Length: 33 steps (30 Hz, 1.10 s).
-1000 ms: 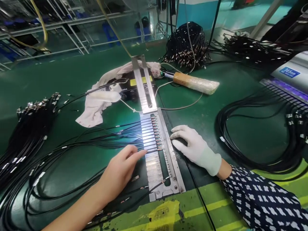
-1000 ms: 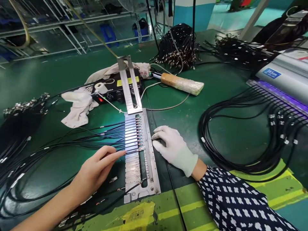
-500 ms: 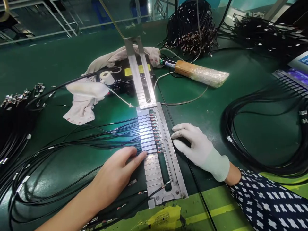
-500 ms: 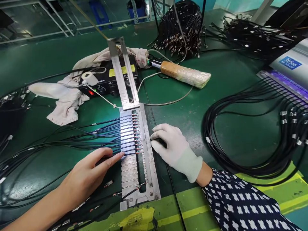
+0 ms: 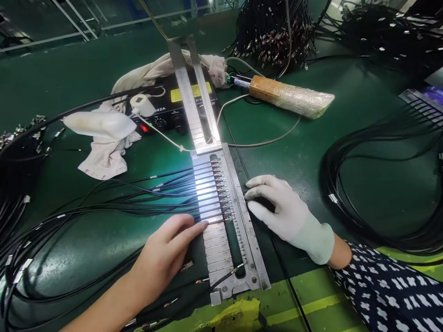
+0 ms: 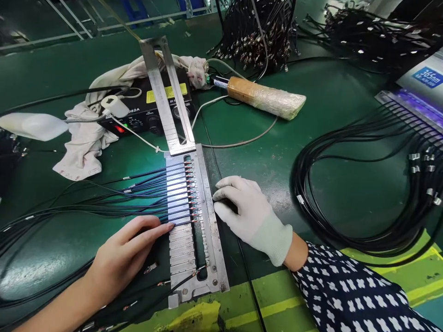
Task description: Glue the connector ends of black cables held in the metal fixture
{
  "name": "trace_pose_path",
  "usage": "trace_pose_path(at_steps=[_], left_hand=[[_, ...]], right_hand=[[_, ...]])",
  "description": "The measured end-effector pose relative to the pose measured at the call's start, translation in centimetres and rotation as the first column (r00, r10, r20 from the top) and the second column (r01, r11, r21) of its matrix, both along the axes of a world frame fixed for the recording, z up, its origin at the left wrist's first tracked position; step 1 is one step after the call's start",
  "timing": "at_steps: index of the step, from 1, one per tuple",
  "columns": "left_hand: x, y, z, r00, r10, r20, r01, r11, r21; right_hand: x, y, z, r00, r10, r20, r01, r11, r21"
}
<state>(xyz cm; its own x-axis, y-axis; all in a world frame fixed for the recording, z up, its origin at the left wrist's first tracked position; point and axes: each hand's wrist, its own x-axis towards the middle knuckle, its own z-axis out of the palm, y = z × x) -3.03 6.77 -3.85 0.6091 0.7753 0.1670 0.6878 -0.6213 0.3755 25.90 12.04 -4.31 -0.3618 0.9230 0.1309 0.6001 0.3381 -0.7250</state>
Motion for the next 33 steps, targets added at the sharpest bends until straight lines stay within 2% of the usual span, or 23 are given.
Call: trace_pose_path(at_steps=[3,6,11,14,17,19,22,24,26,29,33], left_hand=[[-0.1,-1.0,-0.1,0.99,0.077,-0.117,-0.066,0.993,0.102],[0.1,-1.3,0.2,0.981,0.047,-0.19,-0.017,0.988,0.154],[2.0,0.5,0.7,0.986,-0.06,-0.156,0.09,0.977,0.193],[3.8,1.7,0.5,0.973,-0.113,-0.203,0.156,0.964,0.214],[4.8,2.4,0.8,0.951,-0.111,-0.289,0.178,0.959,0.221],[4.6,2.3,1.5,0.935,-0.087,-0.345,0.17,0.961,0.218],[2.2,1.0,3.1,0.943,-0.018,-0.331,0.076,0.984,0.161],[-0.3,-0.8,4.1,0.971,0.056,-0.231,-0.047,0.998,0.041],[-2.6,-3.0,4.6,0.979,0.139,-0.147,-0.156,0.981,-0.112],[-4.6,-5.9,4.2,0.964,0.221,-0.147,-0.252,0.935,-0.249],[-4.3,-7.6,2.9,0.936,0.293,-0.195,-0.342,0.887,-0.309]], right_hand=[[0.0,0.0,-0.1,1.0,0.002,-0.007,-0.002,1.0,0.007],[-0.1,0.0,-0.2,1.0,-0.009,-0.007,0.009,1.0,0.011],[-0.2,0.1,-0.3,1.0,-0.01,-0.014,0.011,1.0,0.026],[-0.1,0.1,-0.4,1.0,0.003,-0.024,-0.001,0.998,0.055],[0.0,0.1,-0.5,1.0,0.011,-0.026,-0.009,0.997,0.075],[0.1,0.1,-0.6,0.999,0.016,-0.032,-0.013,0.996,0.083],[0.3,0.0,-0.5,0.999,0.032,-0.039,-0.029,0.997,0.076],[0.3,0.0,-0.6,0.998,0.047,-0.037,-0.044,0.997,0.07],[0.3,0.0,-0.6,0.998,0.054,-0.037,-0.051,0.996,0.073],[0.3,0.1,-0.8,0.999,0.042,-0.028,-0.04,0.997,0.068],[0.4,-0.4,-1.1,0.999,0.045,-0.015,-0.044,0.997,0.066]])
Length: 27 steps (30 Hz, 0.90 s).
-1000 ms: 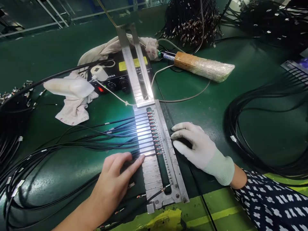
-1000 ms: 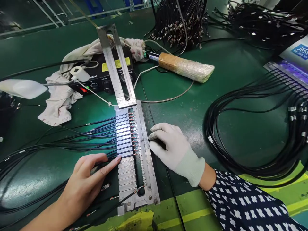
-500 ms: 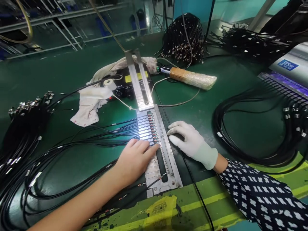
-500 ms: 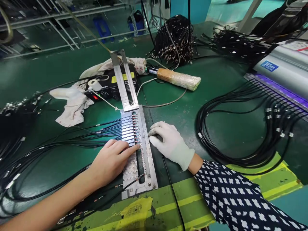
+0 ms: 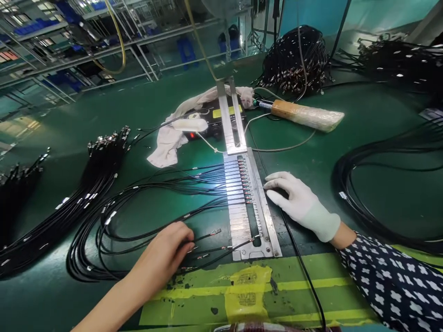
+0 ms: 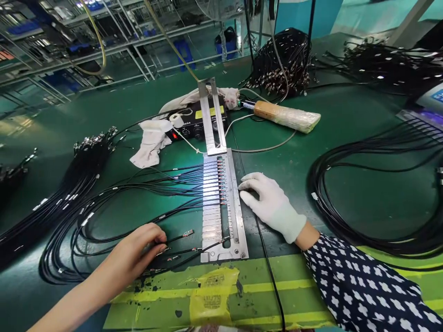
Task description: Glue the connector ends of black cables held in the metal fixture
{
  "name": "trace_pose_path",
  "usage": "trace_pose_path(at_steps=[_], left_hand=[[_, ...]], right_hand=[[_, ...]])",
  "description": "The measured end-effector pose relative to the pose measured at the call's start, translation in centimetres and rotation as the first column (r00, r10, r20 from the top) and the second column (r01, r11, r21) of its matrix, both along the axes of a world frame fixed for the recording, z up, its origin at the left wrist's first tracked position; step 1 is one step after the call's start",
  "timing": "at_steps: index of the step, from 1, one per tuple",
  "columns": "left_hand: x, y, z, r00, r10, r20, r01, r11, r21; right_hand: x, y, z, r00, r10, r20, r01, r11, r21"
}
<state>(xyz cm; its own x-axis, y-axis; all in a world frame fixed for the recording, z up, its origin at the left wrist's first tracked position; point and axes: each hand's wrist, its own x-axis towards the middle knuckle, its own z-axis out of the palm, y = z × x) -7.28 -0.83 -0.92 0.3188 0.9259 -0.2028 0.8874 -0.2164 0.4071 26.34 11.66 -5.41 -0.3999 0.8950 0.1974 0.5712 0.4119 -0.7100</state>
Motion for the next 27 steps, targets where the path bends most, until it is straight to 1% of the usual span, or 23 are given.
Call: trace_pose_path(at_steps=[2,4,5,6,7,8,9,10,11,12,14,16,18,21,23,27], left_hand=[[0.4,-0.1,-0.1,0.999,0.025,0.022,-0.024,0.999,-0.025],[0.5,0.0,0.4,0.992,0.086,0.094,-0.087,0.996,0.01],[0.4,0.1,0.7,0.979,0.143,0.144,-0.154,0.986,0.065],[0.4,0.4,1.0,0.959,0.204,0.195,-0.234,0.962,0.141],[0.5,0.8,1.3,0.938,0.249,0.242,-0.305,0.923,0.233],[0.7,1.3,1.5,0.926,0.258,0.274,-0.342,0.88,0.328],[0.9,2.0,1.7,0.933,0.226,0.281,-0.33,0.851,0.409],[1.4,2.7,1.7,0.952,0.155,0.263,-0.266,0.845,0.464],[1.9,3.5,1.7,0.972,0.055,0.229,-0.163,0.858,0.487],[2.5,4.2,1.6,0.98,-0.062,0.191,-0.038,0.878,0.477],[3.7,5.6,1.0,0.959,-0.255,0.126,0.186,0.896,0.403],[4.7,6.6,0.3,0.931,-0.36,0.06,0.319,0.882,0.346],[5.3,7.2,-0.3,0.915,-0.404,-0.019,0.387,0.862,0.327],[5.5,7.7,-0.7,0.902,-0.421,-0.098,0.429,0.843,0.324],[5.6,7.8,-0.6,0.893,-0.431,-0.131,0.449,0.831,0.329],[5.9,8.1,-0.1,0.869,-0.453,-0.197,0.494,0.787,0.369]], right_hand=[[0.2,-0.6,-0.1,1.0,0.008,0.009,-0.008,1.0,0.001],[0.3,-1.2,0.0,1.0,0.006,0.028,-0.006,1.0,-0.004],[0.3,-1.4,0.1,0.999,0.002,0.037,-0.002,1.0,-0.007],[0.3,-1.6,0.2,0.999,-0.004,0.044,0.005,1.0,-0.01],[0.2,-1.6,0.3,0.999,-0.013,0.048,0.013,1.0,-0.014],[0.1,-1.7,0.5,0.998,-0.022,0.051,0.023,1.0,-0.018],[0.0,-1.7,0.6,0.998,-0.03,0.051,0.032,0.999,-0.023],[-0.1,-1.6,0.7,0.998,-0.037,0.05,0.038,0.999,-0.025],[-0.1,-1.6,0.8,0.998,-0.041,0.047,0.042,0.999,-0.026],[-0.2,-1.5,0.8,0.998,-0.042,0.046,0.043,0.999,-0.026],[-0.2,-1.5,0.8,0.998,-0.041,0.045,0.042,0.999,-0.024],[-0.2,-1.4,0.8,0.998,-0.04,0.042,0.041,0.999,-0.019],[-0.2,-1.5,0.8,0.999,-0.037,0.033,0.038,0.999,-0.016],[-0.3,-1.4,0.8,0.999,-0.047,0.024,0.047,0.998,-0.028],[-0.3,-1.4,0.8,0.998,-0.056,0.028,0.057,0.997,-0.043],[-0.2,-1.2,0.8,0.998,-0.055,0.025,0.056,0.997,-0.048]])
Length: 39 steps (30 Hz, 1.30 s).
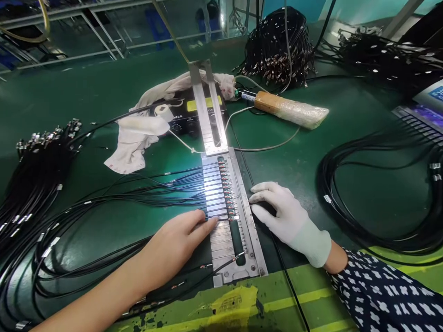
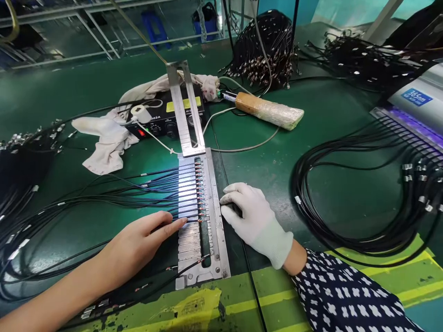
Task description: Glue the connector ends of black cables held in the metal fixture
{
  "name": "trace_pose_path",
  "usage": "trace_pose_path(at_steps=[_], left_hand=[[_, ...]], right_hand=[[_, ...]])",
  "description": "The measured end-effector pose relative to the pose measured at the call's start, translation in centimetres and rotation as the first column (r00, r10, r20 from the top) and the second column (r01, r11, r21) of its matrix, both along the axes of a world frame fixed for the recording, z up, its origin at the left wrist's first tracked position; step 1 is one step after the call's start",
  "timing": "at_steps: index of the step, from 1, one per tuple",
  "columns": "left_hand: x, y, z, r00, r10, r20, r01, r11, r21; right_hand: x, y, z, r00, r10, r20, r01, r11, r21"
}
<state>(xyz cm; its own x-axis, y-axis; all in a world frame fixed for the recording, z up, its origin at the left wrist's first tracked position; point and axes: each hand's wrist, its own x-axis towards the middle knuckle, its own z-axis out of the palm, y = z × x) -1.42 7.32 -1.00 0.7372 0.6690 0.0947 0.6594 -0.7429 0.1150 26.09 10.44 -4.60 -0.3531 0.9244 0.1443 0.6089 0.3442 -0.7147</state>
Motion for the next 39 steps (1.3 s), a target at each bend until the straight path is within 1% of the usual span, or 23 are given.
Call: trace_pose_path(at_steps=[5,9,11,12,14,16,17,19,22,24,27,29,30,31,33,34,36,37,39], left_hand=[[0.4,0.1,0.6,0.999,-0.02,-0.037,0.022,0.999,0.04],[0.6,0.0,0.8,1.0,-0.026,-0.001,0.026,0.998,0.059],[0.5,0.0,0.6,0.999,-0.011,0.034,0.01,0.999,0.041],[0.3,0.0,0.3,0.999,-0.001,0.05,0.001,1.0,0.012],[0.0,0.0,-0.5,0.996,0.022,0.085,-0.017,0.998,-0.064],[-0.4,-0.1,-1.4,0.991,0.03,0.128,-0.016,0.994,-0.111],[-0.5,-0.3,-1.7,0.988,0.036,0.149,-0.019,0.993,-0.113],[-0.8,-0.8,-2.2,0.983,0.074,0.167,-0.063,0.996,-0.067],[-1.1,-1.8,-2.8,0.98,0.139,0.144,-0.138,0.99,-0.014],[-1.1,-2.3,-3.2,0.981,0.135,0.138,-0.134,0.991,-0.018],[-0.7,-2.5,-3.3,0.979,0.132,0.153,-0.128,0.991,-0.032],[-0.4,-2.3,-2.5,0.975,0.156,0.16,-0.143,0.985,-0.092],[-0.4,-2.1,-1.8,0.968,0.182,0.172,-0.154,0.975,-0.162],[-0.6,-2.1,-0.9,0.956,0.222,0.193,-0.17,0.952,-0.255],[-1.6,-2.4,0.9,0.908,0.348,0.234,-0.217,0.868,-0.447],[-2.5,-2.8,1.7,0.878,0.414,0.238,-0.247,0.82,-0.516],[-4.5,-4.4,2.7,0.84,0.508,0.19,-0.32,0.747,-0.583],[-5.6,-5.4,2.9,0.834,0.533,0.142,-0.361,0.722,-0.591],[-7.5,-7.6,2.6,0.825,0.564,0.029,-0.445,0.681,-0.582]], right_hand=[[0.1,0.1,-0.1,1.0,0.002,0.0,-0.002,1.0,0.008],[0.1,0.1,-0.1,1.0,0.004,0.0,-0.004,1.0,0.005],[0.0,0.1,-0.1,1.0,0.004,-0.001,-0.004,1.0,0.007],[0.0,0.2,-0.1,1.0,0.002,-0.002,-0.002,1.0,0.009],[0.0,0.2,0.0,1.0,0.001,-0.008,-0.001,1.0,0.013],[0.0,0.2,0.0,1.0,0.001,-0.011,-0.001,1.0,0.012],[0.0,0.1,0.0,1.0,0.001,-0.012,-0.001,1.0,0.012],[0.1,0.1,0.0,1.0,0.002,-0.01,-0.002,1.0,0.01],[0.0,0.1,0.0,1.0,0.002,-0.004,-0.002,1.0,0.0],[-0.1,0.3,0.0,1.0,-0.005,0.005,0.005,1.0,-0.01],[-0.2,0.5,0.0,1.0,-0.015,0.019,0.015,1.0,-0.011],[-0.1,0.5,0.0,1.0,-0.006,0.02,0.006,1.0,-0.001],[0.1,0.3,-0.1,1.0,0.006,0.017,-0.006,1.0,0.006],[0.3,0.1,-0.1,1.0,0.021,0.013,-0.021,1.0,0.014],[0.8,-0.3,-0.4,0.999,0.053,0.009,-0.053,0.998,0.028],[1.0,-0.6,-0.6,0.998,0.066,0.011,-0.067,0.997,0.033],[1.3,-1.0,-0.9,0.997,0.076,0.028,-0.077,0.996,0.038],[1.4,-1.1,-0.9,0.996,0.075,0.041,-0.077,0.996,0.037],[1.4,-1.2,-1.0,0.996,0.067,0.056,-0.069,0.997,0.037]])
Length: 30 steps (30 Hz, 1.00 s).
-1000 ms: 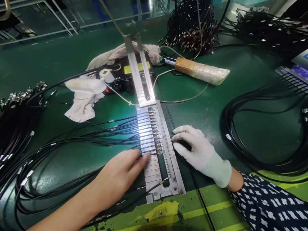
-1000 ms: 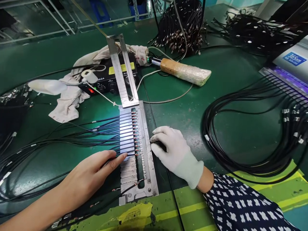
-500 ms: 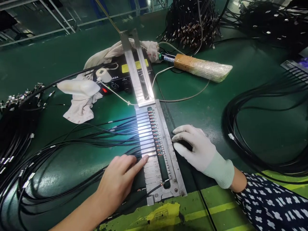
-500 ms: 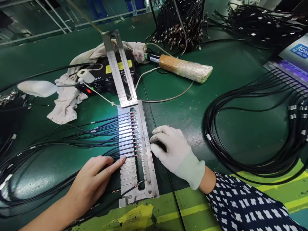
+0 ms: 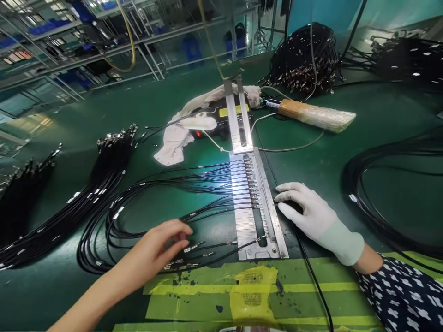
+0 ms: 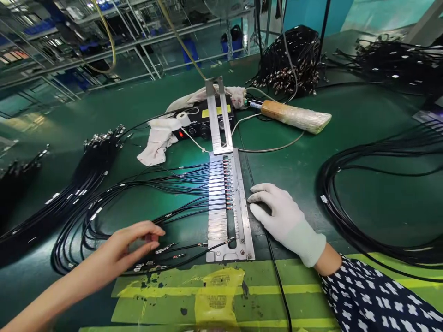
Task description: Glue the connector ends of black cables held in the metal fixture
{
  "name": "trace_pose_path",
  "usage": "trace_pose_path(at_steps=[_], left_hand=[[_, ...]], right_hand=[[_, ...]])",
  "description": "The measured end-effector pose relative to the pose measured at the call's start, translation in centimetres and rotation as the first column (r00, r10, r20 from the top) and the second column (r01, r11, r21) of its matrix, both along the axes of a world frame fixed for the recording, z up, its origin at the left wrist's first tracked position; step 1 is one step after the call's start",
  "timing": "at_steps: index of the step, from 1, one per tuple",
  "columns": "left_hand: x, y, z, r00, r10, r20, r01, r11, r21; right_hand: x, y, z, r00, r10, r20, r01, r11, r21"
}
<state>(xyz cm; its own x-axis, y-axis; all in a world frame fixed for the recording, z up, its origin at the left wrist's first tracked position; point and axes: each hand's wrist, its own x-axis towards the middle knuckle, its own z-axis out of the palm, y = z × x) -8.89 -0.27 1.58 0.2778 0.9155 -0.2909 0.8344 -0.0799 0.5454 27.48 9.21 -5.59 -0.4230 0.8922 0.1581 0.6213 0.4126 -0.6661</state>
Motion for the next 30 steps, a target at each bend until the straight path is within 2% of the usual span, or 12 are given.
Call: trace_pose_path(at_steps=[6,9,12,14,16,19,20,21,24,25,27,30], left_hand=[[-0.9,-3.7,-1.7,0.992,0.088,-0.092,-0.084,0.995,0.048],[-0.5,-3.6,-1.5,0.99,0.138,0.029,-0.139,0.99,0.03],[-1.1,-3.5,-0.6,0.931,0.299,0.21,-0.292,0.954,-0.063],[-1.8,-3.4,0.4,0.841,0.464,0.277,-0.468,0.882,-0.058],[-2.0,-3.1,1.5,0.708,0.61,0.355,-0.666,0.744,0.049],[0.0,-2.0,2.9,0.544,0.655,0.524,-0.835,0.483,0.263],[1.3,-1.4,2.9,0.556,0.628,0.544,-0.83,0.459,0.318],[2.9,-0.8,2.8,0.612,0.585,0.533,-0.79,0.492,0.366],[8.0,1.1,0.9,0.881,0.28,0.381,-0.426,0.821,0.381],[9.4,1.7,-0.1,0.928,0.157,0.337,-0.278,0.894,0.35],[11.3,2.5,-2.0,0.959,0.019,0.284,-0.108,0.948,0.301],[11.8,2.9,-4.0,0.963,0.009,0.269,-0.081,0.963,0.258]], right_hand=[[-0.2,0.2,0.1,1.0,-0.001,0.008,0.001,1.0,-0.007],[-0.1,0.2,0.1,1.0,0.009,0.012,-0.009,1.0,-0.002],[-0.1,0.2,0.0,1.0,0.001,0.013,0.0,1.0,-0.018],[-0.1,0.1,0.1,1.0,-0.01,0.016,0.011,0.999,-0.035],[-0.2,0.2,0.2,1.0,-0.017,0.015,0.018,0.999,-0.045],[-0.3,0.3,0.2,1.0,-0.016,0.006,0.016,0.999,-0.036],[-0.4,0.3,0.2,1.0,-0.015,0.003,0.015,0.999,-0.029],[-0.4,0.3,0.2,1.0,-0.014,-0.001,0.014,1.0,-0.022],[-0.4,0.2,0.3,1.0,-0.019,-0.006,0.019,1.0,-0.023],[-0.5,0.2,0.4,1.0,-0.021,-0.009,0.021,0.999,-0.027],[-0.5,0.2,0.5,1.0,-0.025,-0.016,0.024,0.999,-0.033],[-0.5,0.3,0.6,1.0,-0.018,-0.023,0.018,1.0,-0.02]])
